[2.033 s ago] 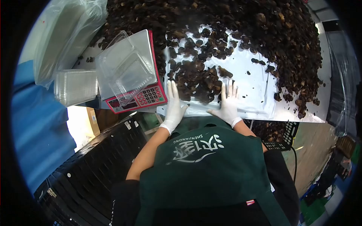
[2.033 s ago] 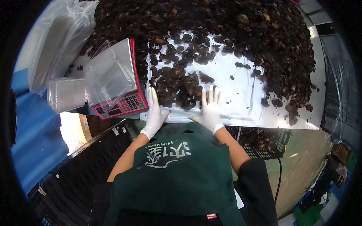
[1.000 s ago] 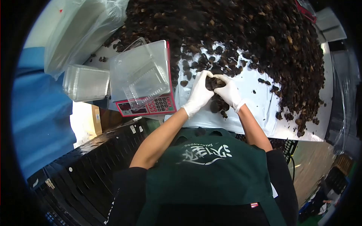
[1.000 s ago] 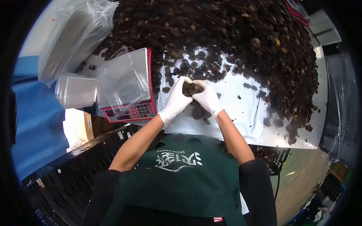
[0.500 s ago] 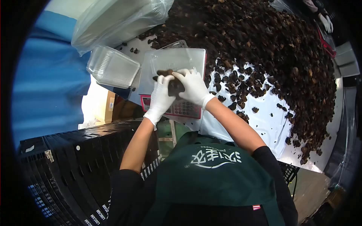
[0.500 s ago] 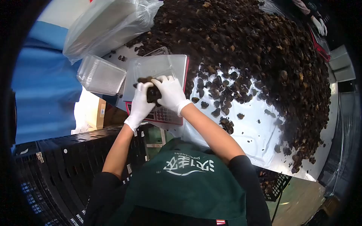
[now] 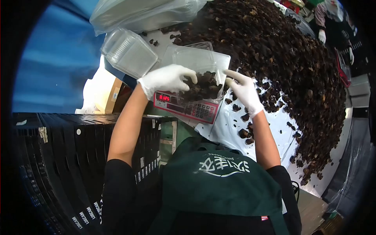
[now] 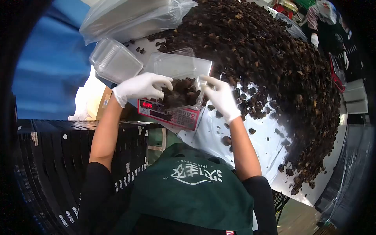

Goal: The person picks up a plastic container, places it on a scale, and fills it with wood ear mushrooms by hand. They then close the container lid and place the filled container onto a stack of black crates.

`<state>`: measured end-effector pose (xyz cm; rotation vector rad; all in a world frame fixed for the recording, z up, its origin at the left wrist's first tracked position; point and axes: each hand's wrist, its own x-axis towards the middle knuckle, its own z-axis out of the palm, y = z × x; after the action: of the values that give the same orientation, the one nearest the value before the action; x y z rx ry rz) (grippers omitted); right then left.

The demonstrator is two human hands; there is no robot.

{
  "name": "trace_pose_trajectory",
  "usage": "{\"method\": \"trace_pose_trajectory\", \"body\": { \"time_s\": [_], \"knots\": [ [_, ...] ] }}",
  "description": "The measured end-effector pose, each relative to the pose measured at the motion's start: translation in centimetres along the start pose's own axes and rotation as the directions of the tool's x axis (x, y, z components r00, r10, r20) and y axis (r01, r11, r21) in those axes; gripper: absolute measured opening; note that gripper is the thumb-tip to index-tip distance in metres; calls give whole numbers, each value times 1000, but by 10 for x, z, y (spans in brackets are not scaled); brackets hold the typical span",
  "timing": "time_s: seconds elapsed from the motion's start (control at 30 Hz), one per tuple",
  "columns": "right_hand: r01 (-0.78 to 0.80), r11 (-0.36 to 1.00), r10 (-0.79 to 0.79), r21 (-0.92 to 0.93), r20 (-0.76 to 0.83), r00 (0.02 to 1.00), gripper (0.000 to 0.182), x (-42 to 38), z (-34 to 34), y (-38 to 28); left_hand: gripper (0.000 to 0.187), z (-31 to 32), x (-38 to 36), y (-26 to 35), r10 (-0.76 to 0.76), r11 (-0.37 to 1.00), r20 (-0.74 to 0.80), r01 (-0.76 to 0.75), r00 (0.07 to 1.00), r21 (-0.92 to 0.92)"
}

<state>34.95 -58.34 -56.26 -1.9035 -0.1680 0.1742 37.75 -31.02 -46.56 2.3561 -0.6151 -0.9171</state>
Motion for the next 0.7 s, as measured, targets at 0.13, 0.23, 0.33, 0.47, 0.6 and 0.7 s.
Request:
{"method": "trace_pose_trajectory", "body": {
  "time_s": [0.13, 0.23, 0.33, 0.47, 0.6, 0.7],
  "knots": [
    [-117, 986, 134, 123, -148, 980, 31, -32, -27, 42, 17, -4, -39, -25, -153, 934, -467, -26, 871, -355],
    [-220, 950, 259, 221, -168, 951, 33, -69, -43, 91, 19, 41, -61, -93, -403, 789, -777, -245, 484, -563],
    [-325, 907, 380, 269, -185, 906, 35, -105, -54, 121, 10, 128, -76, -157, -643, 632, -725, -362, 248, -685],
    [-397, 873, 463, 283, -231, 856, 36, -129, -61, 145, 5, 235, -91, -178, -884, 245, -357, -352, 303, -904],
    [-366, 888, 428, 277, -214, 878, 37, -111, -58, 130, 4, 272, -88, -176, -927, 96, -235, -421, 293, -902],
    [-327, 927, 357, 183, -168, 919, 34, -78, -48, 93, 5, 261, -90, -173, -910, 158, -312, -470, 272, -868]
  ]
}}
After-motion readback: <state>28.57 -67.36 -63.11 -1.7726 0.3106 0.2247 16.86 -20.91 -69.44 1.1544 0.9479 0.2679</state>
